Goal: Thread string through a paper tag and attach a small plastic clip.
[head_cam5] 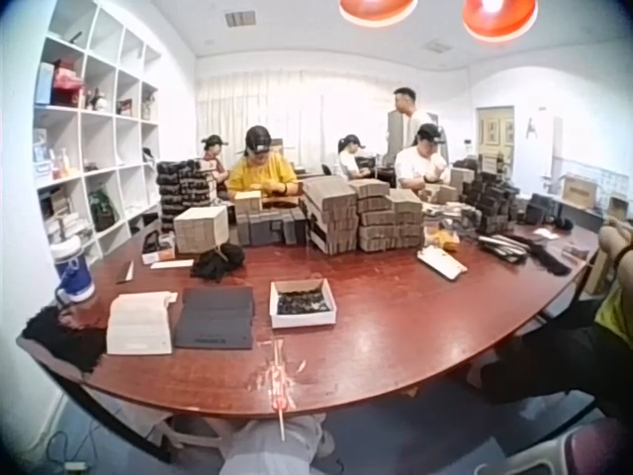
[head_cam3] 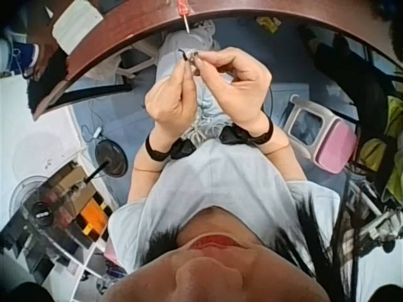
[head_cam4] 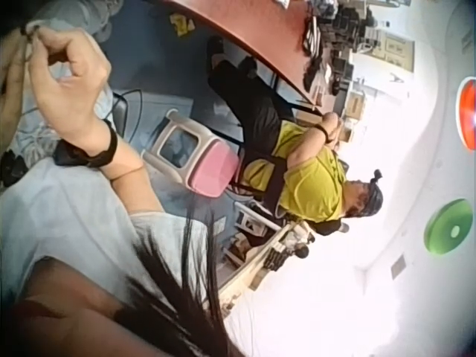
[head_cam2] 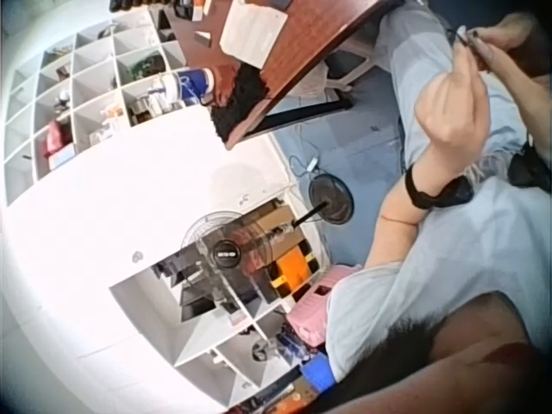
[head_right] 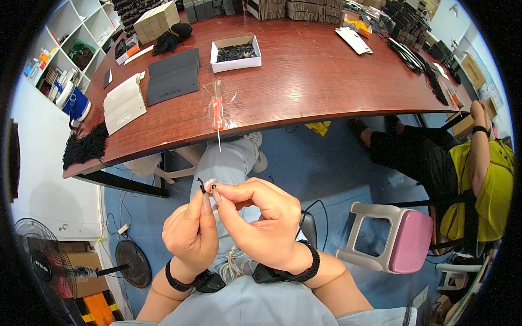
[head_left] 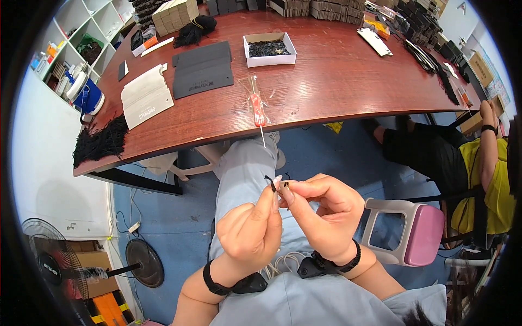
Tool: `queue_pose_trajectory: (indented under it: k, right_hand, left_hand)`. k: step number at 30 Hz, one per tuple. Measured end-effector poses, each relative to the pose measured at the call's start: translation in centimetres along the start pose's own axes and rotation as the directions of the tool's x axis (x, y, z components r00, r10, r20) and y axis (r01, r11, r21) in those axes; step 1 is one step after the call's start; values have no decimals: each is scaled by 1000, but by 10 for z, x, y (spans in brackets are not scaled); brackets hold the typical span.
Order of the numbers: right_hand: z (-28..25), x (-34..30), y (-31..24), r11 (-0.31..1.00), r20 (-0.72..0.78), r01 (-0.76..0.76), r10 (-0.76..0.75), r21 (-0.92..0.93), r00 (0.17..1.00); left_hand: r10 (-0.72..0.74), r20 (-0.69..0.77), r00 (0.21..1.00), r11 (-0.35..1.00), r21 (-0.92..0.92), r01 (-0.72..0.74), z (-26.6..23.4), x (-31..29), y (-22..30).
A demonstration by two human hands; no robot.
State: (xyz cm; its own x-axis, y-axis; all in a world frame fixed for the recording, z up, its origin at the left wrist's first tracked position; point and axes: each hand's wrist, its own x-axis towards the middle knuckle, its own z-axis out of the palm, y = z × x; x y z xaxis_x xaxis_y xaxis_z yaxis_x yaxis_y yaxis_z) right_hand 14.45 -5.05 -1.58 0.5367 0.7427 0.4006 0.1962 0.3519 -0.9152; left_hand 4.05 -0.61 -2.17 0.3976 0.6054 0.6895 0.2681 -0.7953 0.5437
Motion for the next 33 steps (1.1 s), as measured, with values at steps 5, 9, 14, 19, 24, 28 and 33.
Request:
queue_pose_trajectory:
  k: [5,9,14,19,24,28,33]
  right_hand:
    - [-1,0,-1,998,-13,-40,41,44,999]
    - [-2,-1,-3,998,-11,-45,45,50,999]
    - [-3,-1,-3,999,-9,3,-3,41,1000]
    - [-3,0,-3,1000,22,12,-13,24,1000]
    - [-2,-1,-3,999,11,-4,4,39,1000]
    - [-2,-1,-3,999,10,-18,18,50,1000]
    - [-1,0,-3,998,3,-22,22,59,1000]
  left_hand:
    - [13,9,1000,1000,25,-14,1,-1,-2]
    - [19,11,1000,1000,21,-19,0,0,0]
    - [-9,40,999,999,54,7,-2,0,1]
    - [41,35,999,997,67,-43,-2,0,0]
    - [54,56,997,994,90,-59,-3,0,1]
    - [44,58,997,995,85,-49,-4,-1,1]
    - [60,63,996,995,75,-65,-3,-1,-1]
